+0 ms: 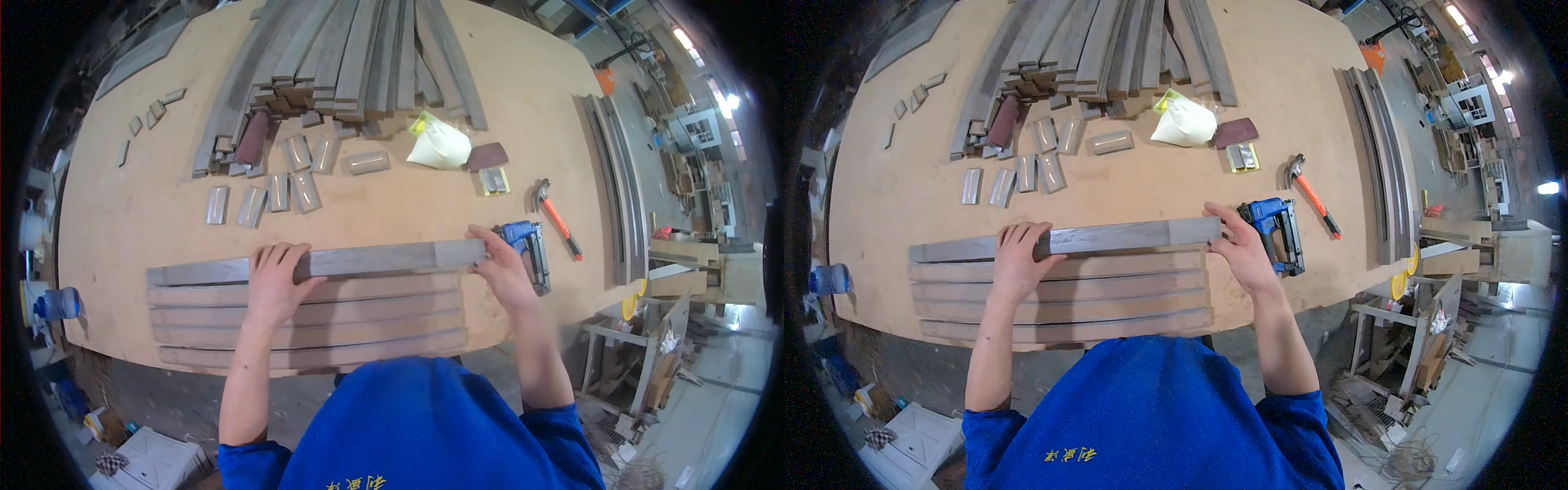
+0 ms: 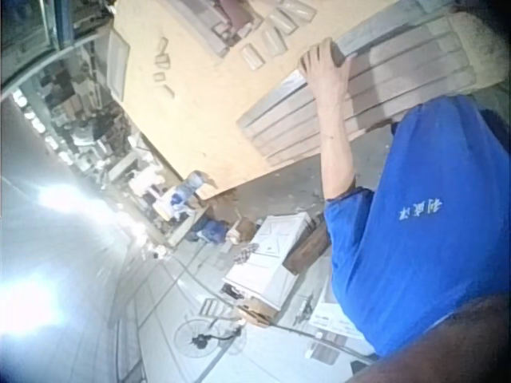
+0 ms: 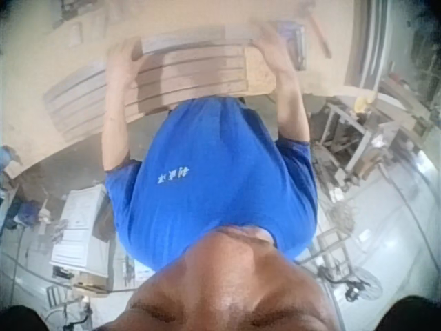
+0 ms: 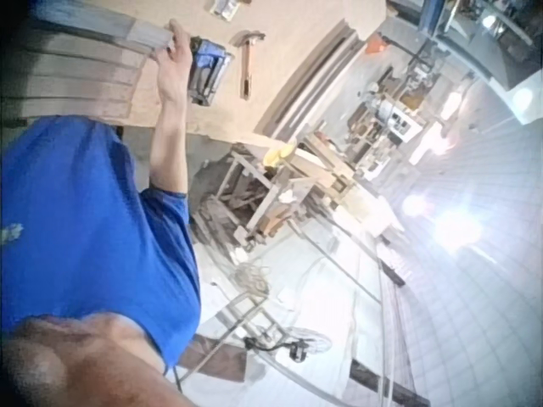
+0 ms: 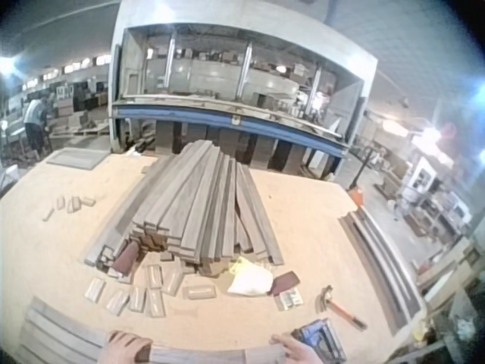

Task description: Using a pneumatic nail gun and adhesive to assemble thin wooden strips onto larger wooden components in a factory setting.

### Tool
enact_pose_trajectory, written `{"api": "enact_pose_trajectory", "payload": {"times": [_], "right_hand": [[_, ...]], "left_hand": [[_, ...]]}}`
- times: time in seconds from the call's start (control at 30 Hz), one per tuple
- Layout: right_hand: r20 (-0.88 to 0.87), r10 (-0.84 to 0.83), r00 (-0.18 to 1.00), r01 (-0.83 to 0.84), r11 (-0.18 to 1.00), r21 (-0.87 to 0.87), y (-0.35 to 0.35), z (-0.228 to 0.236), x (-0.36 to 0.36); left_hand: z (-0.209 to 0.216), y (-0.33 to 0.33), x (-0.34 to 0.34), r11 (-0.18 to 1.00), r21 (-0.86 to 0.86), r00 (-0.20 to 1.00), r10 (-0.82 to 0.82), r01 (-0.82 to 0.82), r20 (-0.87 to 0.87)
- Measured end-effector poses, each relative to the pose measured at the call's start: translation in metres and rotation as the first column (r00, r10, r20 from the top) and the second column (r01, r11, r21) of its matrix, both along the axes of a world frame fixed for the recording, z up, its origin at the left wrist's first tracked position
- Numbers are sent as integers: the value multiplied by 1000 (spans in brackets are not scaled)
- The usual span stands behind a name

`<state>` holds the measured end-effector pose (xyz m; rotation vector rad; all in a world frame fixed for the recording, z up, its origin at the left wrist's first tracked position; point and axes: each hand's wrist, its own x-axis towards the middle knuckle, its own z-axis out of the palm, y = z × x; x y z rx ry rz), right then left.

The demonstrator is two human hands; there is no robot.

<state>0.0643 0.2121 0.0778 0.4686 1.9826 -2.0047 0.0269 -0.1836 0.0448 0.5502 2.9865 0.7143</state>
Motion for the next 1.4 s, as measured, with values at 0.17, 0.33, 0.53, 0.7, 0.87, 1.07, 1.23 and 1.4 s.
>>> {"api": "enact_pose_trajectory", "payload": {"times": [0.17, 0.33, 0.53, 0.7, 0.87, 1.07, 1.23, 1.4], "right_hand": [[8, -2, 1000, 1, 996, 87, -7, -38, -12], [57, 131, 990, -140, 970, 198, 3, -53, -8], [54, 63, 997, -80, 899, 431, 18, -74, 0], [-275, 201, 940, 151, 479, 865, 10, -93, 2], [8, 137, 991, -105, 722, 684, -10, -65, 11], [-47, -35, 998, 50, 930, 365, -6, -78, 49], [-3, -12, 1000, 12, 924, 381, -9, -88, 89], [-74, -31, 997, 58, 915, 398, -22, -95, 115]], "left_hand": [[-14, -13, -8, 998, 50, 999, 43, -44, 9], [-11, -24, -23, 999, -38, 986, -7, 13, 164], [-19, -4, -34, 998, 51, 917, 2, -25, 399], [-40, -9, -9, 997, 33, 989, 59, -64, 133], [-49, -14, 15, 991, 43, 991, 127, -128, 28], [-49, -8, 56, 971, 31, 964, 238, -236, -118], [-50, -21, 125, 898, -7, 898, 440, -440, -21], [-47, -22, 173, 886, -65, 888, 458, -460, -40]]}}
